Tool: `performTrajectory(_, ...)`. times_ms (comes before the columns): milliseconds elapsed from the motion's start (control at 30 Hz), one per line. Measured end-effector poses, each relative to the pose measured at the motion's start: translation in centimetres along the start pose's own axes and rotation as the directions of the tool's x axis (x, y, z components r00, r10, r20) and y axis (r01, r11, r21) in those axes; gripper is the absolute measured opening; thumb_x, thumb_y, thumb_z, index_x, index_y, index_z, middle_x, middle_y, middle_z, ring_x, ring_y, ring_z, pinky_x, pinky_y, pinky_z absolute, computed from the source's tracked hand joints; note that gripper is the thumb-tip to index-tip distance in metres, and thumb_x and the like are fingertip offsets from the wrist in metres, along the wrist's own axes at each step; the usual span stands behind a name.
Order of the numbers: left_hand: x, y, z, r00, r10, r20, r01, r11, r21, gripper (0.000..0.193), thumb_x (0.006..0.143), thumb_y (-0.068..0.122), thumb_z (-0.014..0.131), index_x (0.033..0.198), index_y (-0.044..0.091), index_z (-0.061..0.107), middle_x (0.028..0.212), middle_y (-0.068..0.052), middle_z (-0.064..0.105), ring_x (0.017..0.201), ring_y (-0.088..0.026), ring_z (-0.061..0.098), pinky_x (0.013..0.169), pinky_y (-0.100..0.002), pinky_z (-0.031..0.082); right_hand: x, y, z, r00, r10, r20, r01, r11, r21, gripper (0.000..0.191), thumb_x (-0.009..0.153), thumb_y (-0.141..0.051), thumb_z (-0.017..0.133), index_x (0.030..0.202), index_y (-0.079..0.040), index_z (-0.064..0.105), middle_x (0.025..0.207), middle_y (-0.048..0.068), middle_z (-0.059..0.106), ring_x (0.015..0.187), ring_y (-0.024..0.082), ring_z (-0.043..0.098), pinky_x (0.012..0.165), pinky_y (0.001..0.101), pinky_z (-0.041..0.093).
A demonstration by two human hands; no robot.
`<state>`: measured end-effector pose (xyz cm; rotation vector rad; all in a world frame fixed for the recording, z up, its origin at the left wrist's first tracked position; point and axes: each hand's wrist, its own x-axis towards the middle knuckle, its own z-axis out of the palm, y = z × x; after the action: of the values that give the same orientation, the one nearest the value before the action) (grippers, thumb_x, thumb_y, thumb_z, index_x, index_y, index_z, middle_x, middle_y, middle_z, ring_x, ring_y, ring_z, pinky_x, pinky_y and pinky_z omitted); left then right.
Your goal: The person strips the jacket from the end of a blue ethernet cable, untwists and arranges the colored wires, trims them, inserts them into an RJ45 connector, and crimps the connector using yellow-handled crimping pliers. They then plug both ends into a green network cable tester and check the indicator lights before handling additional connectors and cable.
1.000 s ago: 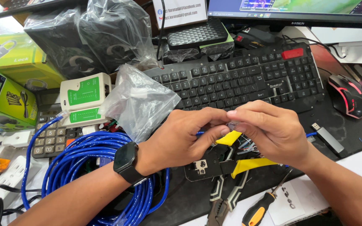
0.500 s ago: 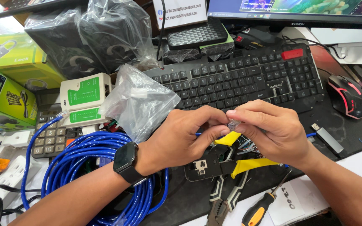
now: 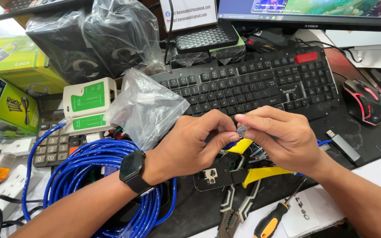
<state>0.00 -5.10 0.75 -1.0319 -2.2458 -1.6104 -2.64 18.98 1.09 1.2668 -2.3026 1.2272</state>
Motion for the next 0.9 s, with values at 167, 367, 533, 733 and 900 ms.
performTrajectory(167,-0.02,0.07,-0.02,1.0,-0.019,0.006,0.019,1.0,-0.004,0.014,0.1,0.012,0.071,0.104,0.003,0.061,0.086,-0.008,0.075,0.074,-0.019,0.077,0.065,-0.028,0.059,0.03,-0.02,-0.02,1.0,0.008,0.007,-0.008,1.0,0.01,0.031,0.092,0.001,0.071,0.123,0.0,0.069,0.106,0.011,0.074,0.087,0.016,0.075,0.074,0.0248,0.059)
performTrajectory(367,-0.07,0.01,0.0,1.0,-0.019,0.006,0.019,1.0,-0.014,0.013,0.1,0.01,0.07,0.104,0.003,0.061,0.087,-0.009,0.075,0.074,-0.019,0.077,0.065,-0.028,0.059,-0.01,-0.04,0.02,1.0,0.008,0.012,-0.008,1.0,0.018,0.031,0.092,0.001,0.071,0.123,0.0,0.069,0.106,0.011,0.074,0.087,0.016,0.075,0.074,0.0246,0.059)
performTrajectory(533,0.02,0.04,-0.05,1.0,-0.016,0.008,0.016,1.0,-0.014,0.013,0.099,0.01,0.07,0.103,0.003,0.06,0.086,-0.009,0.075,0.075,-0.02,0.077,0.067,-0.028,0.06,0.15,-0.23,0.03,1.0,0.006,0.007,-0.006,1.0,0.02,0.03,0.092,0.001,0.071,0.122,0.0,0.069,0.106,0.011,0.074,0.087,0.016,0.074,0.074,0.0245,0.059)
performTrajectory(733,0.29,0.47,-0.31,1.0,0.014,0.023,-0.015,0.998,0.054,0.019,0.097,0.014,0.074,0.107,0.003,0.061,0.093,-0.011,0.073,0.085,-0.024,0.075,0.075,-0.032,0.059,0.23,-0.87,-0.38,0.996,-0.089,-0.021,0.09,0.996,0.01,0.021,0.089,-0.001,0.075,0.109,-0.002,0.069,0.106,0.012,0.071,0.091,0.018,0.073,0.078,0.0256,0.06)
performTrajectory(900,0.55,0.64,-0.54,0.993,0.093,-0.068,-0.078,0.979,0.19,0.033,0.093,0.012,0.075,0.12,0.001,0.061,0.106,-0.017,0.071,0.098,-0.033,0.07,0.081,-0.038,0.055,-0.29,-0.3,-0.4,0.991,-0.024,-0.128,0.031,0.998,0.053,0.017,0.096,0.004,0.071,0.111,-0.001,0.067,0.112,0.013,0.071,0.094,0.015,0.074,0.082,0.026,0.061)
